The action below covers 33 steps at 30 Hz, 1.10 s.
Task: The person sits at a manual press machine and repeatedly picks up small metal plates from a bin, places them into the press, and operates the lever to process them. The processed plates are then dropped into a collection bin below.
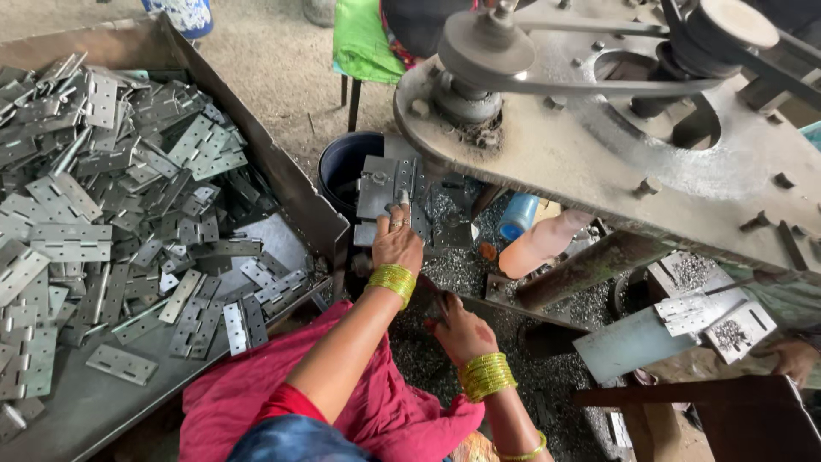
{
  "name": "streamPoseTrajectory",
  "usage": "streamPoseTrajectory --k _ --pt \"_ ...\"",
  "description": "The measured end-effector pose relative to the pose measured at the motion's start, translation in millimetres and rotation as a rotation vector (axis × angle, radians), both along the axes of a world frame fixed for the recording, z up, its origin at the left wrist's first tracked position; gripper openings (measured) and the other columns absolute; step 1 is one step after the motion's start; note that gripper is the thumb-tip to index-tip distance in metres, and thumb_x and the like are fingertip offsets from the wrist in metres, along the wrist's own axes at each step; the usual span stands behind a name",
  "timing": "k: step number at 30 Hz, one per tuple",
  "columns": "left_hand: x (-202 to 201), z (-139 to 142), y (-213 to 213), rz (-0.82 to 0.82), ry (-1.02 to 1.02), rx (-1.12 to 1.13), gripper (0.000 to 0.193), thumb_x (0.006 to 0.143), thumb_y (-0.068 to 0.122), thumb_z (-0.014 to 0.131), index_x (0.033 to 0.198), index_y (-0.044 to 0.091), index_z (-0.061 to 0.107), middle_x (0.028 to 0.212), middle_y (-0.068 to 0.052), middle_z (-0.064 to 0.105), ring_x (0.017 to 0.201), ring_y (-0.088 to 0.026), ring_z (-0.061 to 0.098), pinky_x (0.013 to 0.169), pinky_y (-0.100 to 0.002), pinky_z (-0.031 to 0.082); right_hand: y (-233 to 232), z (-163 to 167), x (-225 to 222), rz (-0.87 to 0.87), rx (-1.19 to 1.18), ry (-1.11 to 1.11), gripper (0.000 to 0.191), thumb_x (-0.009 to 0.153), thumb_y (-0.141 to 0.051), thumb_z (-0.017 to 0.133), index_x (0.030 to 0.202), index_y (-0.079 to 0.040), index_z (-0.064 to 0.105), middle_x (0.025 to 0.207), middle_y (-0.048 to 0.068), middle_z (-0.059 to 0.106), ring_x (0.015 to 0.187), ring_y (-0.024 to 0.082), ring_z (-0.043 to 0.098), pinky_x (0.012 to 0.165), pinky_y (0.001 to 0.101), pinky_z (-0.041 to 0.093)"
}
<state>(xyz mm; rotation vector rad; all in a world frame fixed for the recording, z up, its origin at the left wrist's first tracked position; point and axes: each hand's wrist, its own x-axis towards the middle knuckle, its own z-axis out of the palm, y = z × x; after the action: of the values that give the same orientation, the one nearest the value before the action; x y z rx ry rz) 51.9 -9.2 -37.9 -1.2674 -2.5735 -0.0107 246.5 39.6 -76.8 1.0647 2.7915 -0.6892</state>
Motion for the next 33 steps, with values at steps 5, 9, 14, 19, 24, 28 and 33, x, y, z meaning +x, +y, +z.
streamPoseTrajectory --k 5,9,14,19,24,28,33 --pt "-6 -5 3 0.02 -0.139 0.078 0.02 0.093 0.017 0.063 0.092 0.011 0.083 0.151 -0.014 0.057 0.136 -0.027 0.045 0.106 -0.04 0.033 -11 -65 24 -0.189 -0.073 0.121 0.052 0.087 -0.036 0.066 0.131 -0.01 0.056 0.102 0.025 0.072 0.096 0.044 0.07 0.078 0.0512 0.056" --pt "-7 2 -16 0.028 -0.066 0.209 0.034 0.079 0.023 0.066 0.106 0.006 0.08 0.139 -0.012 0.061 0.133 -0.027 0.045 0.105 -0.042 0.031 -30 -87 35 -0.291 -0.14 0.107 0.043 0.09 -0.039 0.065 0.123 -0.011 0.063 0.099 0.024 0.074 0.097 0.044 0.07 0.078 0.052 0.054" --pt "-20 12 -4 0.007 -0.305 -0.205 0.02 0.087 0.011 0.065 0.097 0.015 0.082 0.155 -0.009 0.045 0.141 -0.028 0.036 0.112 -0.044 0.024 9 -48 14 -0.257 -0.165 0.097 0.041 0.089 -0.035 0.068 0.124 -0.014 0.063 0.103 0.022 0.072 0.098 0.045 0.068 0.083 0.0511 0.053" --pt "-18 -1 12 0.058 -0.062 0.088 0.031 0.094 0.021 0.057 0.114 0.01 0.078 0.148 -0.01 0.056 0.138 -0.028 0.041 0.116 -0.048 0.023 -17 -67 24 -0.256 -0.083 0.054 0.044 0.086 -0.034 0.068 0.125 -0.015 0.064 0.104 0.023 0.073 0.101 0.043 0.069 0.085 0.0503 0.054" --pt "-21 1 6 0.034 -0.23 -0.023 0.035 0.096 0.019 0.053 0.122 0.01 0.075 0.155 -0.009 0.049 0.148 -0.031 0.033 0.118 -0.054 0.017 -30 -87 30 -0.301 -0.085 0.054 0.045 0.087 -0.035 0.068 0.126 -0.013 0.062 0.107 0.023 0.071 0.104 0.044 0.066 0.085 0.052 0.053" --pt "-33 7 16 0.033 -0.179 -0.12 0.036 0.097 0.019 0.052 0.125 0.01 0.072 0.158 -0.011 0.044 0.154 -0.033 0.025 0.122 -0.057 0.008 8 -63 26 -0.112 0.037 0.22 0.044 0.085 -0.034 0.066 0.121 -0.01 0.062 0.1 0.022 0.074 0.096 0.043 0.069 0.082 0.0522 0.054" --pt "-35 -8 24 0.076 -0.189 0.03 0.04 0.095 0.016 0.051 0.13 0.006 0.069 0.162 -0.011 0.04 0.151 -0.029 0.027 0.123 -0.057 0.004 -21 -58 26 -0.247 0.029 0.091 0.047 0.088 -0.038 0.065 0.126 -0.01 0.059 0.093 0.023 0.073 0.09 0.044 0.071 0.078 0.0532 0.055"
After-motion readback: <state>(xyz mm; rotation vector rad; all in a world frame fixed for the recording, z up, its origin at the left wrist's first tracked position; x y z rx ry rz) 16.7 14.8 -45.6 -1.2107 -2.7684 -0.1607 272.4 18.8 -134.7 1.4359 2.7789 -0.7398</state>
